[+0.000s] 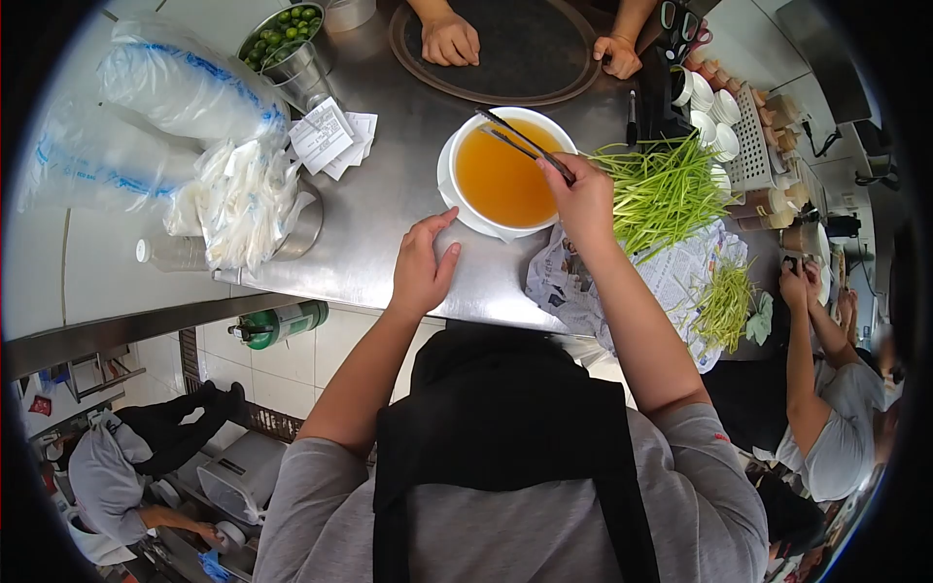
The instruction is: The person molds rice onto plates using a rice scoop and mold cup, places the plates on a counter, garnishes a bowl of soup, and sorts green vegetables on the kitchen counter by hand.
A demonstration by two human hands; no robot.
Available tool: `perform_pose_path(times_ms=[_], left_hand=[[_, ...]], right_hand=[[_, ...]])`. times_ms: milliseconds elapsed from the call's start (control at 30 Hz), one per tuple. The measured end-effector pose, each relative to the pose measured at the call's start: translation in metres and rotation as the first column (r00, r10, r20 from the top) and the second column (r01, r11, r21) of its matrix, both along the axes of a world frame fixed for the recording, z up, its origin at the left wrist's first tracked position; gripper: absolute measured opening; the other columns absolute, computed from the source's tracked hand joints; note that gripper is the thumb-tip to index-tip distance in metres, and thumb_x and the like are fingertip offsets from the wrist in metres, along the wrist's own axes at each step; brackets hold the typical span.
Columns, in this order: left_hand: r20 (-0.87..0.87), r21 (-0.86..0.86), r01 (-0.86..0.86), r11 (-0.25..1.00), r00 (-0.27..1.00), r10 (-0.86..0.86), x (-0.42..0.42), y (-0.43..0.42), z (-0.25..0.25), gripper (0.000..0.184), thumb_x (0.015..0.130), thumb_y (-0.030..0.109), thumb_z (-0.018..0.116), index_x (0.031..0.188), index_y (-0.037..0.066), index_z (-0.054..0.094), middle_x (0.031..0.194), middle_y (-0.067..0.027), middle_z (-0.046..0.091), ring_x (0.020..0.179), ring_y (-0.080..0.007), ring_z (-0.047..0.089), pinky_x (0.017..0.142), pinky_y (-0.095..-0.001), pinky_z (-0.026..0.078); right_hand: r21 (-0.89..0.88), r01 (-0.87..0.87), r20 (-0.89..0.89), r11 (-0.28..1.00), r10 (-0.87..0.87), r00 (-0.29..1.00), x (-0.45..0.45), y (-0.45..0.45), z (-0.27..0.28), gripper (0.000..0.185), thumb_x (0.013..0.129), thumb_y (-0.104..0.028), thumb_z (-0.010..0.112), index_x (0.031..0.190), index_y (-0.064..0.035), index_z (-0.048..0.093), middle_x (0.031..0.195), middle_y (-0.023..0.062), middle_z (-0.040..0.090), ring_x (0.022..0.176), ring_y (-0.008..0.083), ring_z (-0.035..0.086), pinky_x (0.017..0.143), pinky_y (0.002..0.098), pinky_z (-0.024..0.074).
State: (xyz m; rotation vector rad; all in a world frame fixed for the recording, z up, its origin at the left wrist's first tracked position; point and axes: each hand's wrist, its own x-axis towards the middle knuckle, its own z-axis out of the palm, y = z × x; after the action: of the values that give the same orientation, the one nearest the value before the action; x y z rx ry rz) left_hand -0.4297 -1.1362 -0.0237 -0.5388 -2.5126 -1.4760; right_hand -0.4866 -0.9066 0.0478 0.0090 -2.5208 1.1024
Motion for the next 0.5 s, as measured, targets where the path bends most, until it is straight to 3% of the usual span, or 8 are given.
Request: perform_pose_path(times_ms=[500], left_hand=[[0.003, -0.021, 0.001, 1.0, 1.0, -0.001, 0.0025, -0.0012, 0.0004, 0.034, 0.083, 0.007, 0.059, 0.113, -0.001, 0.044, 0.124, -0.0144, 0.059, 0.108, -0.0337, 0.054, 0.096, -0.0404, 0.039]], right_hand=[[-0.026, -0.006, -0.037, 1.0, 0.005, 0.999, 0.0016, -0.0021, -0.0022, 0.023, 0.08, -0.016, 0.073, 0.091, 0.0027, 0.068, 0.074, 0.0163, 0.064, 0.059, 0.025, 0.06, 0.057, 0.0326, 0.0483]])
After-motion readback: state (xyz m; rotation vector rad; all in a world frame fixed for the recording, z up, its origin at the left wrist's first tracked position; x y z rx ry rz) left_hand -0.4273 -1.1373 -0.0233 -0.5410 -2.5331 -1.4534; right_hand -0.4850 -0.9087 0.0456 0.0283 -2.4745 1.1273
